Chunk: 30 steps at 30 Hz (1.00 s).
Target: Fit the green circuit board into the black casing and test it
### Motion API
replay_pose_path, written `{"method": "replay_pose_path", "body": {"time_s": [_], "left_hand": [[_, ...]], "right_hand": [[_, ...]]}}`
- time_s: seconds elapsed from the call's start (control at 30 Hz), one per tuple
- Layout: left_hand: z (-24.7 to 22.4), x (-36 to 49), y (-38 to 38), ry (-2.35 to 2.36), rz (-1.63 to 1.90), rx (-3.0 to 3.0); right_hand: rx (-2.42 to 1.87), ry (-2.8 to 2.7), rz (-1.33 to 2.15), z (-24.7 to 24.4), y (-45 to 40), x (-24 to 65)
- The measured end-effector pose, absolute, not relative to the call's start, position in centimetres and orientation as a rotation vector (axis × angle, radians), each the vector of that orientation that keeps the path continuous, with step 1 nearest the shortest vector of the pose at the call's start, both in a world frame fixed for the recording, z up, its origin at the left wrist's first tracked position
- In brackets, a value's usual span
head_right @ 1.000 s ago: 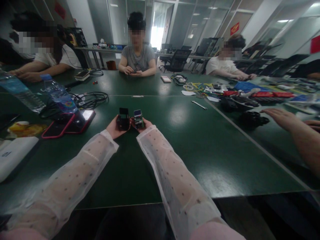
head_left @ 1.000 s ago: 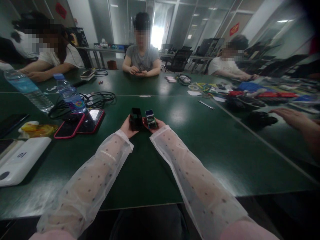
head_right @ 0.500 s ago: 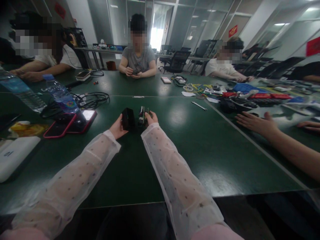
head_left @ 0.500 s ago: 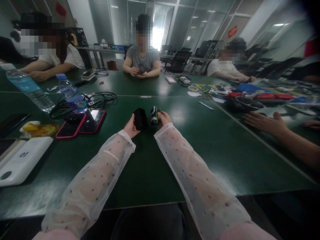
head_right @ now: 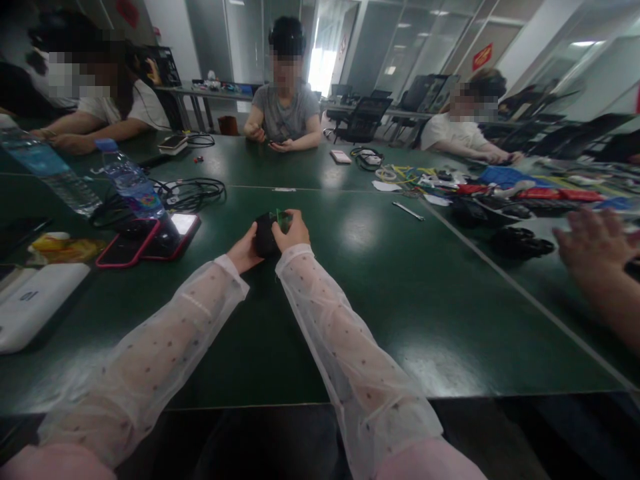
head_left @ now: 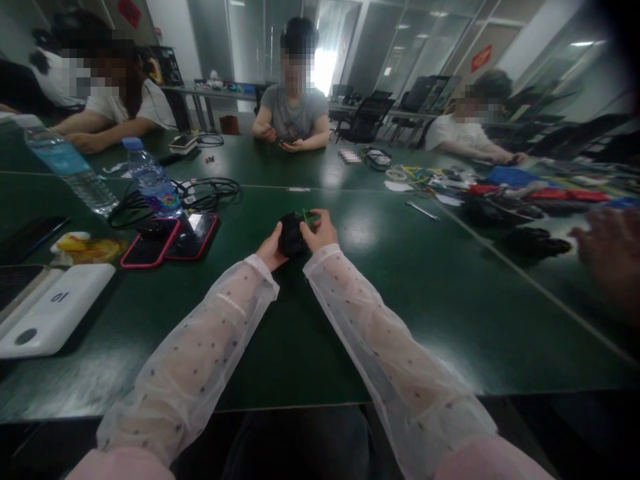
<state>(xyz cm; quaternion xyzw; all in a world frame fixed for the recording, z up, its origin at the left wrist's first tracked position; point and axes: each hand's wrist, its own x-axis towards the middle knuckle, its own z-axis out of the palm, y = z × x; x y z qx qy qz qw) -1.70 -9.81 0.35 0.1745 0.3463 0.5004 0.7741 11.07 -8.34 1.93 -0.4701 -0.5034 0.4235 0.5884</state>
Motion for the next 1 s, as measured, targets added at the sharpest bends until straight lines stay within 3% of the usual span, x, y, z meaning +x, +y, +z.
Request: {"method": "replay_pose_path", "body": {"time_s": [0.3,0.47,0.67,1.0], "left_hand": [[0.0,-2.7,-9.4,0.656,1.108,0.186],[0.1,-3.1,-9.4,0.601,1.116,0.132],[0.0,-3.0,-9.4,0.585,1.106,0.136],[-0.4,-3.2,-9.1,0.585,1.11,0.137]], "right_hand": [[-1.015,-1.08,1.137,0.3,-7.2,11.7],[-1.05,-0.888,1.458,-1.3,-6.4,13.3],[-0.777,-0.411,1.776,-1.8,-6.2,16.1],[-0.665,-0.326,1.83,-2.0,-6.4,16.5]]}}
